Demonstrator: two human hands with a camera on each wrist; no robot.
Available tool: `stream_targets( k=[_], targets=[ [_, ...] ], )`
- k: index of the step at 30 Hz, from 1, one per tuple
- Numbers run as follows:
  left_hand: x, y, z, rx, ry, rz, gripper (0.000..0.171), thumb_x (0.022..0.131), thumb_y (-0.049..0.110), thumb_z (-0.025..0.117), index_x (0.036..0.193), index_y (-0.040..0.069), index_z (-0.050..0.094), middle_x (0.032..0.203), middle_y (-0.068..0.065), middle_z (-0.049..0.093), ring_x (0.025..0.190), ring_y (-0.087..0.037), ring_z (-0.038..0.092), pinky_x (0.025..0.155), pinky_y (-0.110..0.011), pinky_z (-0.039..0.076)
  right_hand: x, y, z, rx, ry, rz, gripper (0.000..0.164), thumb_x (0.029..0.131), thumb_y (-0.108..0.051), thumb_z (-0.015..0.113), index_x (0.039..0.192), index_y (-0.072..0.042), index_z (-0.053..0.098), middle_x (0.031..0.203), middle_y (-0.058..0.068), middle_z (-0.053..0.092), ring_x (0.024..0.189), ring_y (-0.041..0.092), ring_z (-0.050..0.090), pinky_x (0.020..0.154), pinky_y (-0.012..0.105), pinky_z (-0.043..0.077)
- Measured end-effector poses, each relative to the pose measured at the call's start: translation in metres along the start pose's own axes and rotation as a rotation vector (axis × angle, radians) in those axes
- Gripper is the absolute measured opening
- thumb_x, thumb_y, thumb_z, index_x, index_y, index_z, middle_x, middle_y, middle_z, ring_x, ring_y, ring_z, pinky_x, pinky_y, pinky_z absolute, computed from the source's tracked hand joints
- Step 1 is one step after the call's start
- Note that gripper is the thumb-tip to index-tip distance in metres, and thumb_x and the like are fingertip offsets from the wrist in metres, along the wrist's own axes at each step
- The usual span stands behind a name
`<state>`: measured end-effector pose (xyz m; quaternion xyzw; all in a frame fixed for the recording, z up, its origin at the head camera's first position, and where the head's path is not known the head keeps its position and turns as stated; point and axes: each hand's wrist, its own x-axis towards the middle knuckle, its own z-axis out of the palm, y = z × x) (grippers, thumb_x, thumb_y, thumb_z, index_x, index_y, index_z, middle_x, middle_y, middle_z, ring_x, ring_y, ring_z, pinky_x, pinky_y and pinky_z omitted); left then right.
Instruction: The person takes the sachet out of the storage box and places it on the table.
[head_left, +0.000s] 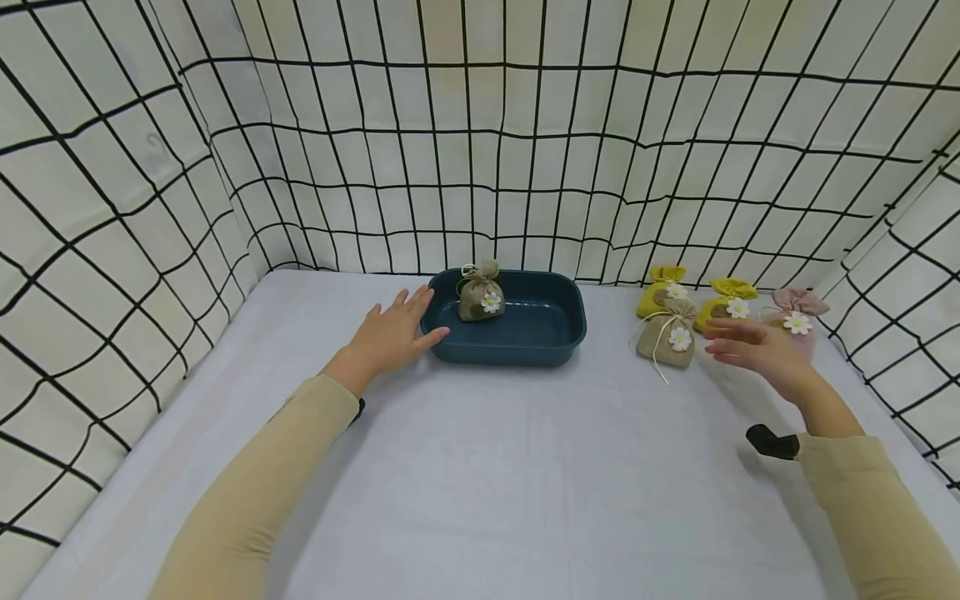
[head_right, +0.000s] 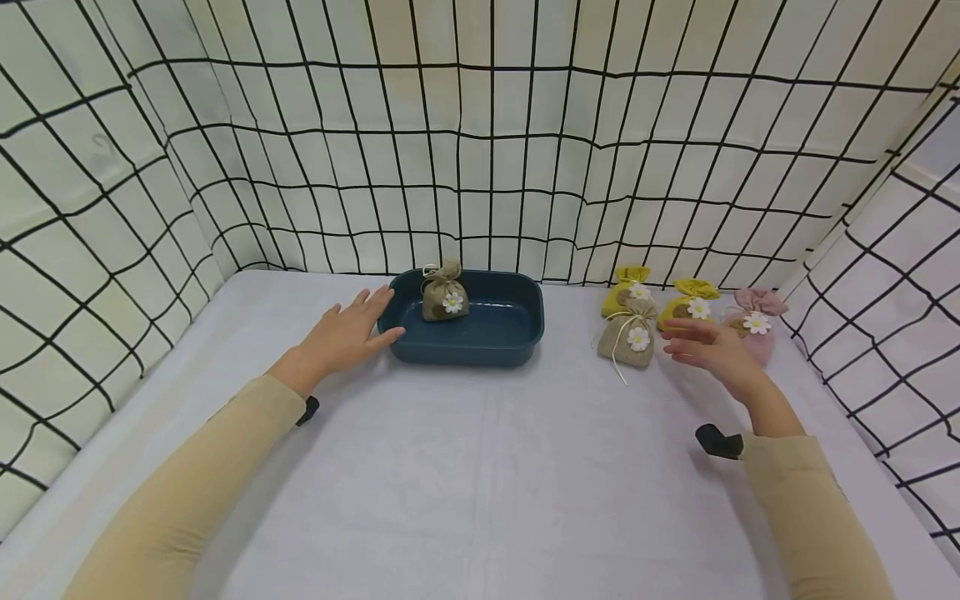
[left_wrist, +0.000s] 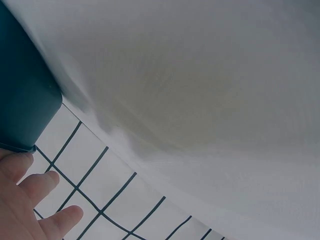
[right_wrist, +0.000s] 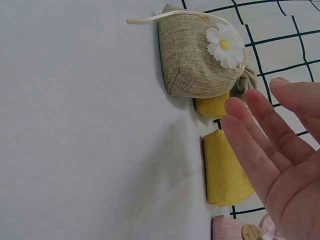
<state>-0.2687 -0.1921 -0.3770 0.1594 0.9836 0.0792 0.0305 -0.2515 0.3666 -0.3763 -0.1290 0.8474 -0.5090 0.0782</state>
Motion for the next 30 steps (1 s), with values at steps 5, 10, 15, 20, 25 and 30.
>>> stream_targets(
  k=[5, 10, 15, 20, 25, 30],
  targets=[
    [0.000, 0.000, 0.001, 0.004, 0.003, 0.001, 0.086, 0.105, 0.062, 0.040, 0.165, 0.005, 0.014, 0.171, -0.013, 0.012, 0.155, -0.039, 0.012, 0.116, -0.070, 0.015, -0.002, -0.004, 0.000, 0.032, 0.012, -0.047, 0.028, 0.105, -0.010, 0.060, 0.132, -0.017, 0.062, 0.117, -0.023, 0.065, 0.100, -0.002, 0.067, 0.085, 0.019, 0.056],
    [-0.001, 0.001, 0.000, 0.000, 0.001, 0.000, 0.086, 0.106, 0.062, 0.039, 0.165, 0.006, 0.015, 0.171, -0.012, 0.012, 0.155, -0.038, 0.013, 0.117, -0.070, 0.016, 0.000, -0.012, 0.002, 0.010, 0.020, -0.070, 0.030, 0.105, -0.010, 0.060, 0.135, -0.011, 0.062, 0.119, -0.021, 0.067, 0.100, -0.002, 0.068, 0.084, 0.020, 0.056],
    [-0.002, 0.001, -0.001, -0.006, -0.001, -0.001, 0.085, 0.106, 0.061, 0.040, 0.165, 0.006, 0.015, 0.171, -0.012, 0.012, 0.155, -0.039, 0.012, 0.117, -0.070, 0.015, 0.002, -0.029, 0.007, -0.069, 0.011, -0.037, 0.049, 0.106, -0.017, 0.060, 0.146, 0.010, 0.048, 0.120, -0.015, 0.067, 0.103, -0.004, 0.066, 0.086, 0.018, 0.055],
    [-0.001, 0.002, -0.002, -0.003, -0.001, 0.000, 0.085, 0.106, 0.061, 0.040, 0.165, 0.005, 0.014, 0.171, -0.013, 0.012, 0.155, -0.038, 0.012, 0.117, -0.069, 0.015, 0.003, -0.050, 0.014, -0.112, -0.020, -0.010, 0.050, 0.107, -0.023, 0.059, 0.146, 0.007, 0.050, 0.126, -0.003, 0.067, 0.106, 0.000, 0.066, 0.088, 0.013, 0.050],
    [-0.001, 0.002, -0.002, -0.001, -0.002, -0.002, 0.085, 0.106, 0.061, 0.039, 0.165, 0.005, 0.015, 0.171, -0.013, 0.013, 0.155, -0.038, 0.012, 0.117, -0.069, 0.015, 0.005, -0.062, 0.025, -0.089, -0.028, -0.068, 0.043, 0.106, -0.018, 0.061, 0.140, 0.008, 0.055, 0.122, -0.005, 0.070, 0.105, 0.000, 0.065, 0.088, 0.012, 0.049],
    [-0.002, 0.002, -0.003, 0.005, -0.005, -0.001, 0.085, 0.106, 0.061, 0.040, 0.165, 0.005, 0.015, 0.171, -0.013, 0.013, 0.155, -0.039, 0.012, 0.117, -0.069, 0.016, 0.012, -0.067, 0.038, -0.057, -0.029, -0.146, 0.036, 0.104, -0.009, 0.062, 0.134, 0.012, 0.059, 0.114, -0.015, 0.070, 0.103, 0.003, 0.067, 0.087, 0.015, 0.052]
  ],
)
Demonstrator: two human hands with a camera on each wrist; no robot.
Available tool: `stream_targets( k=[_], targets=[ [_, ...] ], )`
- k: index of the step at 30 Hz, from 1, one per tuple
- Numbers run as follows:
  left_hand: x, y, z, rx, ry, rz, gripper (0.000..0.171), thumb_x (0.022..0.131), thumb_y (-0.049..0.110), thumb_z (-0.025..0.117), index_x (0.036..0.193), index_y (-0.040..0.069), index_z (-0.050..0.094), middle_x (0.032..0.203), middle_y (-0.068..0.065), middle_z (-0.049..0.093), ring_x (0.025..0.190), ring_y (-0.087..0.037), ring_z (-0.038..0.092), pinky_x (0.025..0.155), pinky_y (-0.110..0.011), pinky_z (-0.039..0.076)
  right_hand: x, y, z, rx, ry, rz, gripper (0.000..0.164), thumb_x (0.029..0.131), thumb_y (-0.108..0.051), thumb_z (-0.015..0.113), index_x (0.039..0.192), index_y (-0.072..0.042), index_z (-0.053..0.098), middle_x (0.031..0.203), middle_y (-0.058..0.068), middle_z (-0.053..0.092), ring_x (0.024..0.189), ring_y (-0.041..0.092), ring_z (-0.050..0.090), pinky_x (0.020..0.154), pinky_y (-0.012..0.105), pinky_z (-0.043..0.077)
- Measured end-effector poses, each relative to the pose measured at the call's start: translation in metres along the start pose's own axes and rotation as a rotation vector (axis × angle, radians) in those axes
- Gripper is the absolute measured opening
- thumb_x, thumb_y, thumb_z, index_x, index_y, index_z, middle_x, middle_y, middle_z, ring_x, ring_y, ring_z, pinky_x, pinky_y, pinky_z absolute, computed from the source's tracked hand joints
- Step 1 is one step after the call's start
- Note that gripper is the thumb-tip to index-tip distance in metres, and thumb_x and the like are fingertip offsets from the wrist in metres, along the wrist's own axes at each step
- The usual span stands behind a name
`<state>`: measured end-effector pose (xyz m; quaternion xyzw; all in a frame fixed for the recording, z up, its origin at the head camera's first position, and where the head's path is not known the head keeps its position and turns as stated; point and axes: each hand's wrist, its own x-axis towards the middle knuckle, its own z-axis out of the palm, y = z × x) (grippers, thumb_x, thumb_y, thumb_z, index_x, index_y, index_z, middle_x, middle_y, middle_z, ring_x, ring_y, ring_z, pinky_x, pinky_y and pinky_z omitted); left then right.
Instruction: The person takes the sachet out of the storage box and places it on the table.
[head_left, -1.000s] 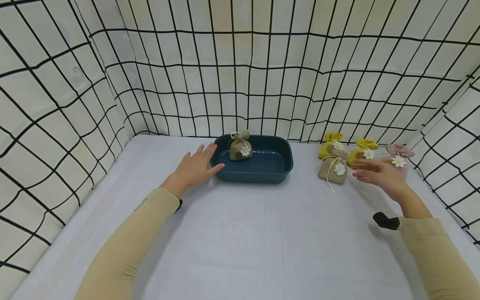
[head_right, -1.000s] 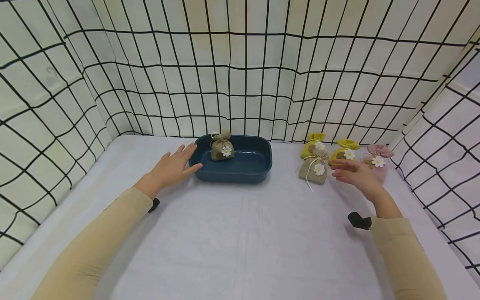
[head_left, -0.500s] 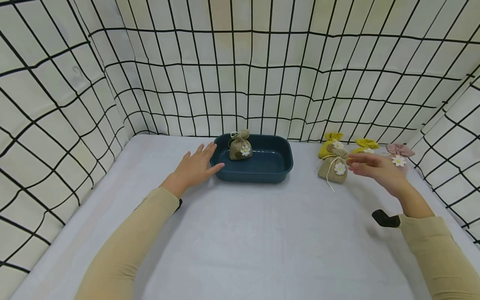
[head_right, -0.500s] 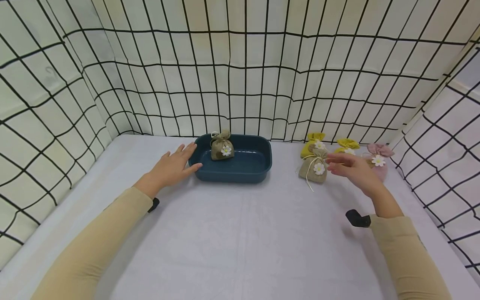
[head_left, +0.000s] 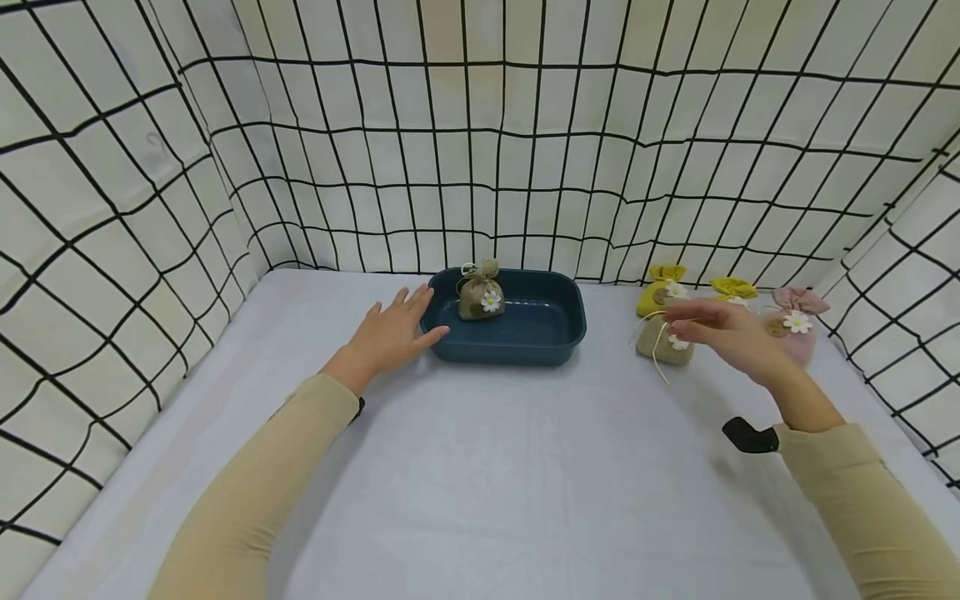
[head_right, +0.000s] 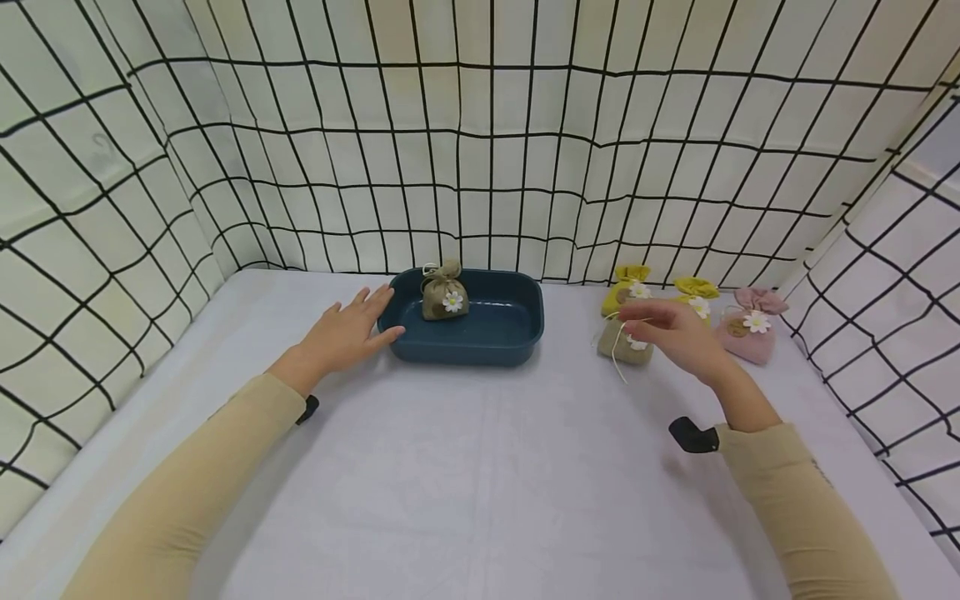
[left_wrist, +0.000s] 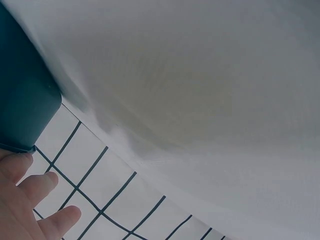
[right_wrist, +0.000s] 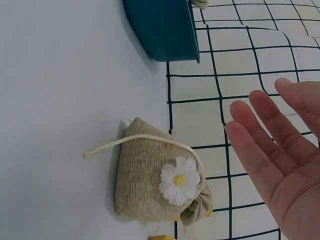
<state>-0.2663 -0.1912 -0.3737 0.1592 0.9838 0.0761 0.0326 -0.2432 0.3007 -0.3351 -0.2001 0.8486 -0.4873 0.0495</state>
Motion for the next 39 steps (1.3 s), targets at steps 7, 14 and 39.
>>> stream_targets(
  k=[7, 14, 39],
  targets=[
    [0.000, 0.000, 0.001, 0.000, -0.001, -0.003, 0.085, 0.106, 0.061, 0.040, 0.165, 0.006, 0.015, 0.171, -0.013, 0.012, 0.155, -0.039, 0.012, 0.117, -0.069, 0.015, 0.013, -0.011, 0.017, 0.021, -0.029, -0.058, 0.035, 0.105, -0.008, 0.060, 0.133, 0.012, 0.060, 0.116, -0.012, 0.069, 0.105, 0.006, 0.068, 0.089, 0.022, 0.055],
    [0.000, 0.001, 0.000, 0.003, 0.005, 0.003, 0.085, 0.106, 0.062, 0.039, 0.165, 0.006, 0.015, 0.171, -0.012, 0.013, 0.155, -0.038, 0.012, 0.117, -0.069, 0.016, 0.027, -0.019, 0.032, 0.034, -0.060, -0.068, 0.035, 0.104, -0.008, 0.061, 0.134, 0.010, 0.061, 0.126, 0.018, 0.066, 0.106, 0.011, 0.069, 0.091, 0.025, 0.055],
    [0.000, -0.001, 0.001, 0.001, 0.016, 0.009, 0.086, 0.105, 0.062, 0.041, 0.165, 0.005, 0.017, 0.170, -0.014, 0.015, 0.155, -0.039, 0.014, 0.117, -0.070, 0.017, 0.068, -0.030, 0.098, 0.150, 0.052, -0.189, 0.030, 0.104, 0.001, 0.058, 0.132, 0.011, 0.062, 0.122, 0.029, 0.067, 0.101, 0.006, 0.069, 0.088, 0.026, 0.057]
  ],
)
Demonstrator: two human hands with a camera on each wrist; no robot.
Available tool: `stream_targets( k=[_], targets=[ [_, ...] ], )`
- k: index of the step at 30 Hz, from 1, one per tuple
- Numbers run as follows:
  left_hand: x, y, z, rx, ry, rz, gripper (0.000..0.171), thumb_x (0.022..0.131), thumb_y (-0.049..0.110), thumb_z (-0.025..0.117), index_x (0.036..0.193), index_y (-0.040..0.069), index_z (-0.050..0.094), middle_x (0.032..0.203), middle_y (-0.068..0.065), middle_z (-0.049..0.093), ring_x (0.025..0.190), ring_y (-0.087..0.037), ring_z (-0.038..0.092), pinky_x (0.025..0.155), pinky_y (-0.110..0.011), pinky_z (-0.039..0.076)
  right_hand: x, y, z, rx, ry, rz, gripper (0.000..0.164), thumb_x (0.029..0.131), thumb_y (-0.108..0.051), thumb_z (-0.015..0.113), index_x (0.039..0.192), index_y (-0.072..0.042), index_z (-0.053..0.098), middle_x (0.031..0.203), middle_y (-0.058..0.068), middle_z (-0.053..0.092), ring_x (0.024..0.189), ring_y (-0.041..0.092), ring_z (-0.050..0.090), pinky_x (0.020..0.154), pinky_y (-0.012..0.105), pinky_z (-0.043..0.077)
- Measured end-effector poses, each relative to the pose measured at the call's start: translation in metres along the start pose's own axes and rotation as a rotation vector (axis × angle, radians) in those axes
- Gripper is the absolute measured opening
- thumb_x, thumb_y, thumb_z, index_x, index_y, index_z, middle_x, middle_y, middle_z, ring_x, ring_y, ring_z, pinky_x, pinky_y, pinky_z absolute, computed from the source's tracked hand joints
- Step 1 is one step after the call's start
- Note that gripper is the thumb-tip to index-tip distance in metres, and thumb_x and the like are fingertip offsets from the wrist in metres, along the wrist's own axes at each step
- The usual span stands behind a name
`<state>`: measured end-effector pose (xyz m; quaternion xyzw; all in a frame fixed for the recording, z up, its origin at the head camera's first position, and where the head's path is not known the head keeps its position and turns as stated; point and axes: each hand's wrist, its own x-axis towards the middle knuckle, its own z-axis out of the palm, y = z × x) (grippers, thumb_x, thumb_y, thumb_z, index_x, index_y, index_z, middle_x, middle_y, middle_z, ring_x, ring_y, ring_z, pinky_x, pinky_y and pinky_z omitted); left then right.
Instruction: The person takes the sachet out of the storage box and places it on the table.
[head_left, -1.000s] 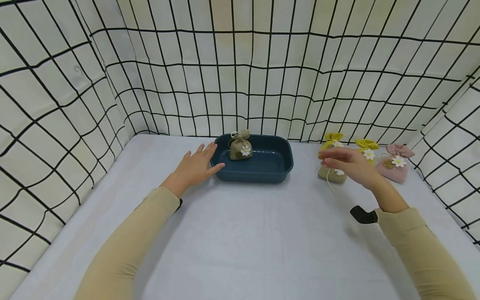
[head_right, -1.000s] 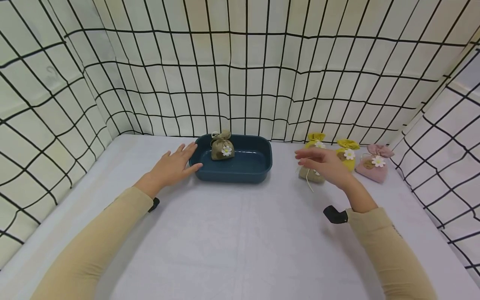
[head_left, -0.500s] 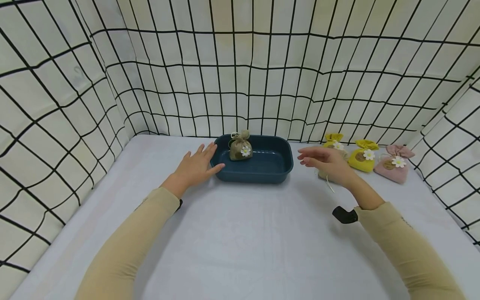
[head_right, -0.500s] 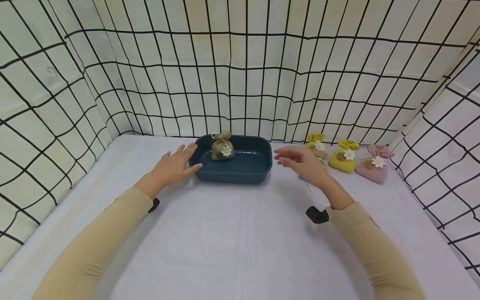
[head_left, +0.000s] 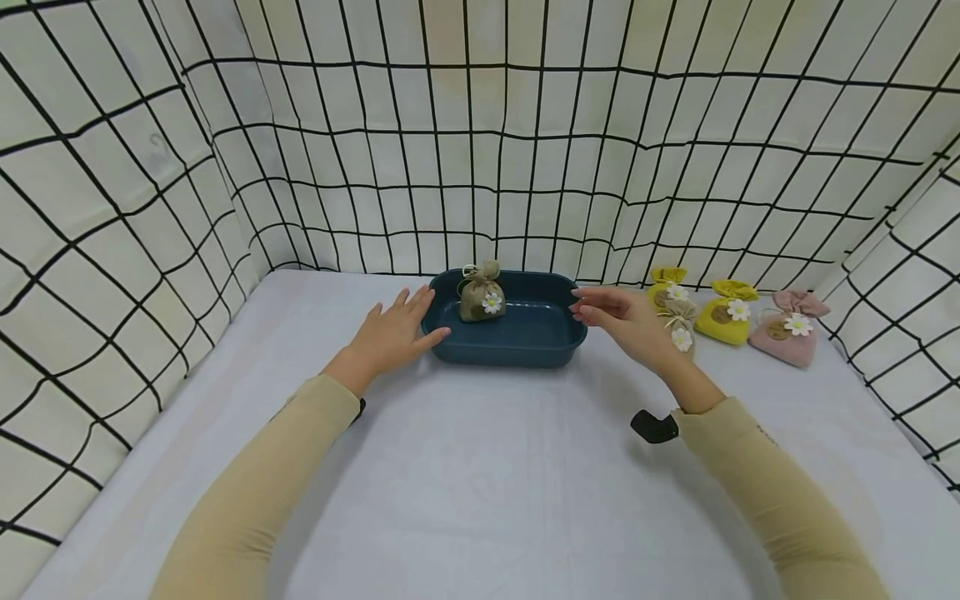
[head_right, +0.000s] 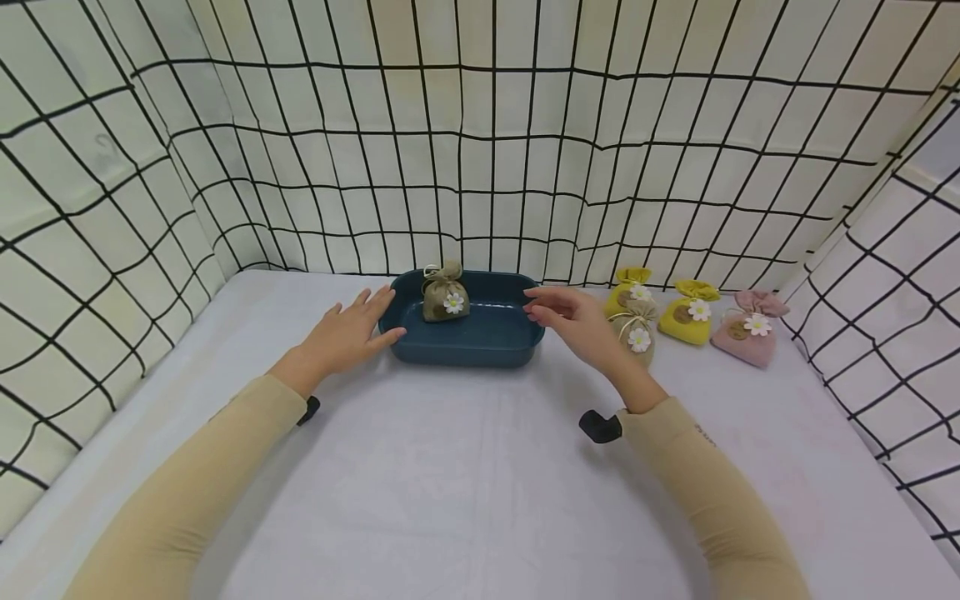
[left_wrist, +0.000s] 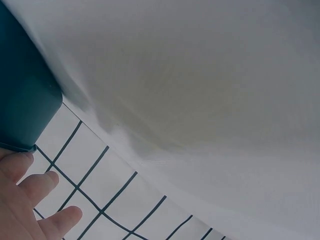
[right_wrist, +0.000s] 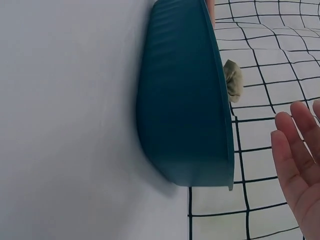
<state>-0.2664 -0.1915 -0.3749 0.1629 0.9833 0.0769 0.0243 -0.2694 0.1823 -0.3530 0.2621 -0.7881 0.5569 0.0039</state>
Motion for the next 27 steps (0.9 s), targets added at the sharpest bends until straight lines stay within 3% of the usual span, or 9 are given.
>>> stream_targets(
  k=[6, 16, 20, 27],
  targets=[
    [0.001, 0.000, 0.000, -0.005, 0.002, -0.001, 0.085, 0.106, 0.061, 0.041, 0.165, 0.005, 0.017, 0.170, -0.013, 0.015, 0.155, -0.039, 0.014, 0.116, -0.070, 0.017, 0.010, 0.001, 0.014, -0.003, 0.004, -0.029, 0.031, 0.103, 0.000, 0.060, 0.132, 0.009, 0.062, 0.121, 0.027, 0.068, 0.103, 0.011, 0.069, 0.090, 0.028, 0.057],
    [0.003, 0.002, -0.001, 0.002, -0.006, 0.002, 0.086, 0.105, 0.062, 0.040, 0.165, 0.006, 0.017, 0.170, -0.012, 0.015, 0.155, -0.039, 0.013, 0.117, -0.069, 0.016, 0.023, 0.003, 0.033, 0.005, -0.014, -0.029, 0.031, 0.103, -0.003, 0.061, 0.133, 0.007, 0.063, 0.122, 0.026, 0.067, 0.109, 0.031, 0.069, 0.092, 0.034, 0.057],
    [0.003, 0.003, -0.002, -0.004, -0.004, 0.003, 0.086, 0.105, 0.062, 0.041, 0.165, 0.005, 0.017, 0.170, -0.013, 0.015, 0.155, -0.039, 0.013, 0.117, -0.070, 0.016, 0.029, 0.004, 0.038, -0.004, -0.004, -0.005, 0.032, 0.103, -0.005, 0.063, 0.133, 0.004, 0.064, 0.123, 0.022, 0.068, 0.110, 0.032, 0.068, 0.092, 0.033, 0.056],
    [0.002, 0.000, 0.000, -0.006, -0.009, -0.003, 0.086, 0.106, 0.061, 0.041, 0.165, 0.004, 0.016, 0.170, -0.013, 0.014, 0.155, -0.039, 0.013, 0.116, -0.070, 0.016, 0.042, 0.007, 0.049, -0.006, -0.013, 0.051, 0.033, 0.103, -0.006, 0.063, 0.134, 0.003, 0.064, 0.127, 0.026, 0.066, 0.114, 0.031, 0.066, 0.096, 0.035, 0.054]
  ],
)
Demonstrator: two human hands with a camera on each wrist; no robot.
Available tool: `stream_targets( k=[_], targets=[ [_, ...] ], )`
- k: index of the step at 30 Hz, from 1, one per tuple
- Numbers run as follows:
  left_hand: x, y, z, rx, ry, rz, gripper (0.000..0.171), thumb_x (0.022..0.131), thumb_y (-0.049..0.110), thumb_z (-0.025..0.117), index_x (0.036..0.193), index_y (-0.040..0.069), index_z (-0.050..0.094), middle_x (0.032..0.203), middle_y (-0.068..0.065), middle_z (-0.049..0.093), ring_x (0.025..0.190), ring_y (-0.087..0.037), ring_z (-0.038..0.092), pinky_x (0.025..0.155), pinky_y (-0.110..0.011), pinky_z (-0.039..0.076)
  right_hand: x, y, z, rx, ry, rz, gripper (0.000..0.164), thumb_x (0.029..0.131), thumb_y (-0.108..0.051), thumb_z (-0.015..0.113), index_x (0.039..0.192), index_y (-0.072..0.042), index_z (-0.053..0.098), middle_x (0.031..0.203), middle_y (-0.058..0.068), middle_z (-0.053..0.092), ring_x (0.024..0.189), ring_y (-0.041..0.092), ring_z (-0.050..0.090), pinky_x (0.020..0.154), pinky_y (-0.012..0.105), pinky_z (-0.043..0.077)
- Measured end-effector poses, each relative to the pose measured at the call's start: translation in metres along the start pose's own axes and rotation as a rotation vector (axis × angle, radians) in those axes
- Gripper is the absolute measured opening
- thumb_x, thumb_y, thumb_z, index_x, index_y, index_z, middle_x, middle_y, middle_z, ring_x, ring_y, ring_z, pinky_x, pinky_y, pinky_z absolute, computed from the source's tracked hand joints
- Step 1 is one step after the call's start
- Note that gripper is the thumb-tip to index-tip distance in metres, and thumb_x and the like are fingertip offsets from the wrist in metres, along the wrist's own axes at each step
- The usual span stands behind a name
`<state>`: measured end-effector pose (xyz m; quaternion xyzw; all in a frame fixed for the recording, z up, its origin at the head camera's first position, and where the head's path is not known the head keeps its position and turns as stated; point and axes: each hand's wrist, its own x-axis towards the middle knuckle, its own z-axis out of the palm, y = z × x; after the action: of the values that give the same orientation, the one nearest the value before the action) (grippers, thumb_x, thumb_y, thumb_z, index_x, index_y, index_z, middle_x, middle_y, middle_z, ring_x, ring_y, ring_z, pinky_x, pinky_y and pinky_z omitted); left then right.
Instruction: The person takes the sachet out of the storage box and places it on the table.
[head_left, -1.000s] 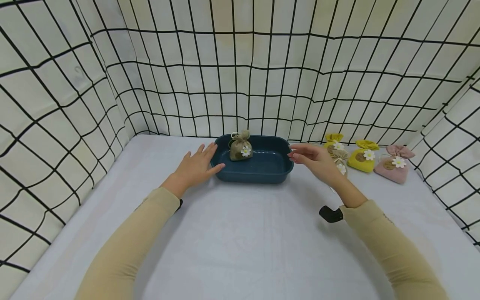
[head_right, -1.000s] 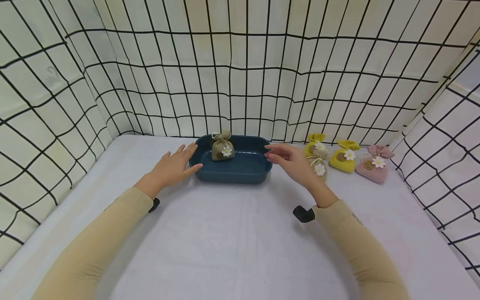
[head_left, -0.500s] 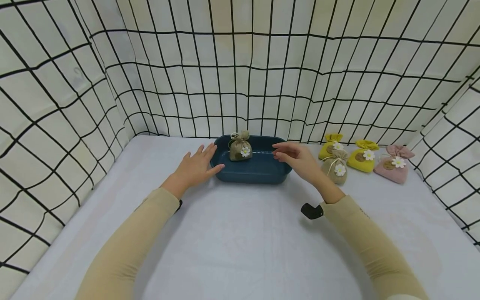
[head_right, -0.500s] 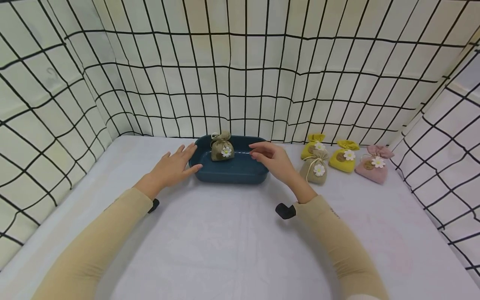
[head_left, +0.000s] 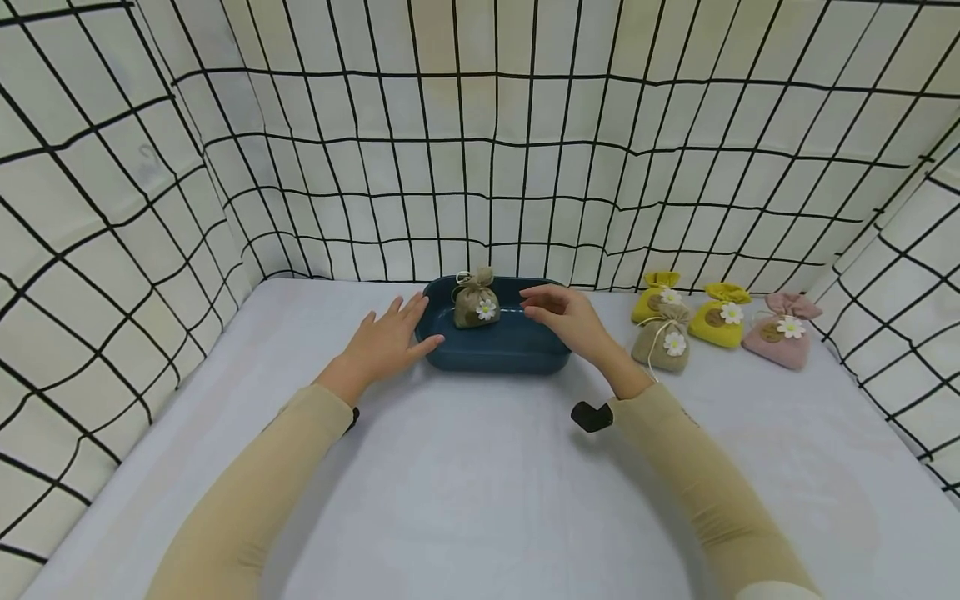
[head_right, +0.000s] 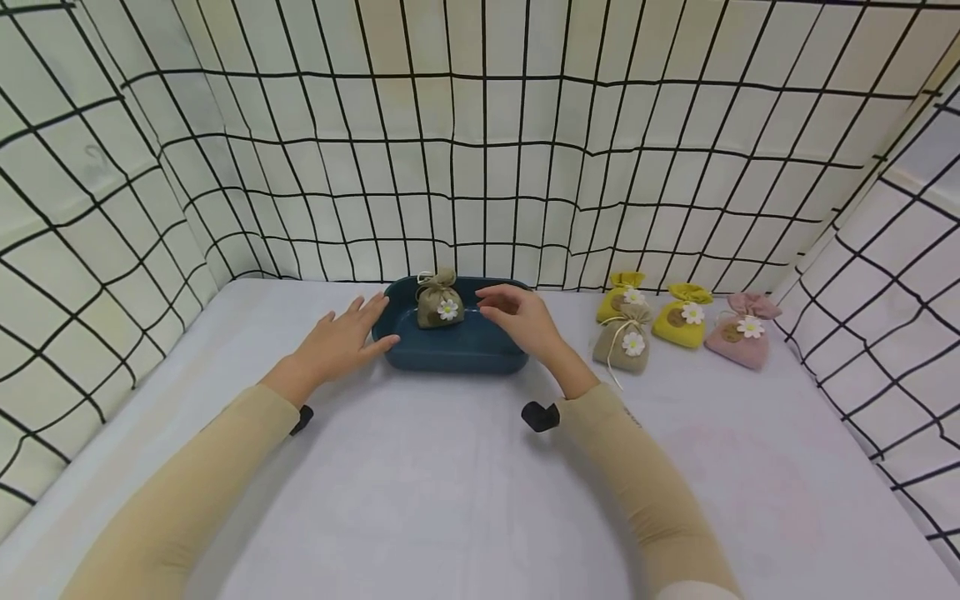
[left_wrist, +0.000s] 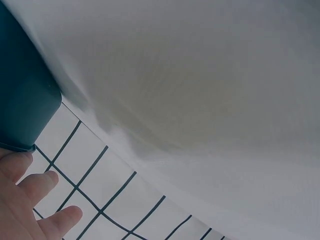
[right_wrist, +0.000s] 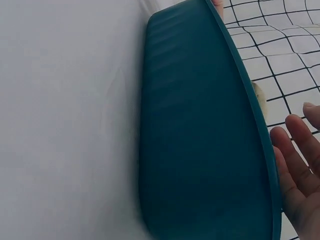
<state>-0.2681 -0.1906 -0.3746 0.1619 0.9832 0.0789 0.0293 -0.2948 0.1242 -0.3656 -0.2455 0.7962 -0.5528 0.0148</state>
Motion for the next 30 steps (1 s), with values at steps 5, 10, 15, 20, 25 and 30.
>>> stream_targets(
  k=[5, 10, 15, 20, 25, 30],
  targets=[
    [0.001, -0.001, 0.002, 0.000, 0.022, 0.018, 0.086, 0.106, 0.061, 0.040, 0.165, 0.004, 0.015, 0.170, -0.014, 0.014, 0.155, -0.040, 0.013, 0.116, -0.071, 0.016, 0.008, 0.001, 0.007, 0.001, 0.025, 0.018, 0.032, 0.102, -0.007, 0.065, 0.133, 0.000, 0.066, 0.125, 0.020, 0.068, 0.113, 0.028, 0.066, 0.096, 0.038, 0.054],
    [0.002, -0.002, 0.001, 0.001, 0.029, 0.022, 0.086, 0.106, 0.061, 0.041, 0.165, 0.004, 0.015, 0.170, -0.014, 0.014, 0.155, -0.040, 0.013, 0.116, -0.071, 0.016, 0.017, 0.002, 0.013, -0.006, 0.050, 0.029, 0.032, 0.101, -0.007, 0.067, 0.132, 0.000, 0.067, 0.123, 0.019, 0.069, 0.113, 0.030, 0.067, 0.097, 0.042, 0.053],
    [0.001, -0.003, 0.003, -0.001, 0.017, 0.013, 0.086, 0.106, 0.061, 0.042, 0.165, 0.004, 0.016, 0.170, -0.014, 0.015, 0.154, -0.041, 0.013, 0.116, -0.071, 0.016, 0.024, 0.006, 0.020, -0.028, 0.025, 0.079, 0.035, 0.101, -0.006, 0.067, 0.134, 0.003, 0.064, 0.131, 0.021, 0.065, 0.118, 0.033, 0.064, 0.101, 0.044, 0.051],
    [-0.002, -0.003, 0.003, -0.010, 0.013, 0.008, 0.086, 0.106, 0.060, 0.042, 0.165, 0.004, 0.015, 0.170, -0.014, 0.014, 0.155, -0.040, 0.013, 0.116, -0.070, 0.015, 0.029, 0.009, 0.026, -0.045, 0.011, 0.104, 0.038, 0.100, -0.006, 0.068, 0.136, 0.004, 0.062, 0.133, 0.022, 0.063, 0.121, 0.034, 0.063, 0.101, 0.043, 0.051],
    [-0.002, -0.002, 0.002, -0.014, 0.020, 0.016, 0.086, 0.106, 0.060, 0.041, 0.165, 0.004, 0.016, 0.170, -0.013, 0.015, 0.155, -0.040, 0.013, 0.116, -0.070, 0.015, 0.033, 0.010, 0.030, -0.052, 0.024, 0.123, 0.037, 0.100, -0.007, 0.069, 0.135, 0.002, 0.064, 0.130, 0.020, 0.065, 0.119, 0.035, 0.063, 0.100, 0.043, 0.052],
    [0.000, -0.003, 0.003, -0.006, 0.017, 0.013, 0.085, 0.106, 0.061, 0.041, 0.165, 0.005, 0.017, 0.170, -0.013, 0.015, 0.154, -0.040, 0.014, 0.116, -0.070, 0.017, 0.037, 0.007, 0.032, -0.054, 0.017, 0.151, 0.036, 0.100, -0.006, 0.068, 0.135, 0.000, 0.064, 0.131, 0.020, 0.065, 0.120, 0.035, 0.063, 0.100, 0.043, 0.051]
  ],
)
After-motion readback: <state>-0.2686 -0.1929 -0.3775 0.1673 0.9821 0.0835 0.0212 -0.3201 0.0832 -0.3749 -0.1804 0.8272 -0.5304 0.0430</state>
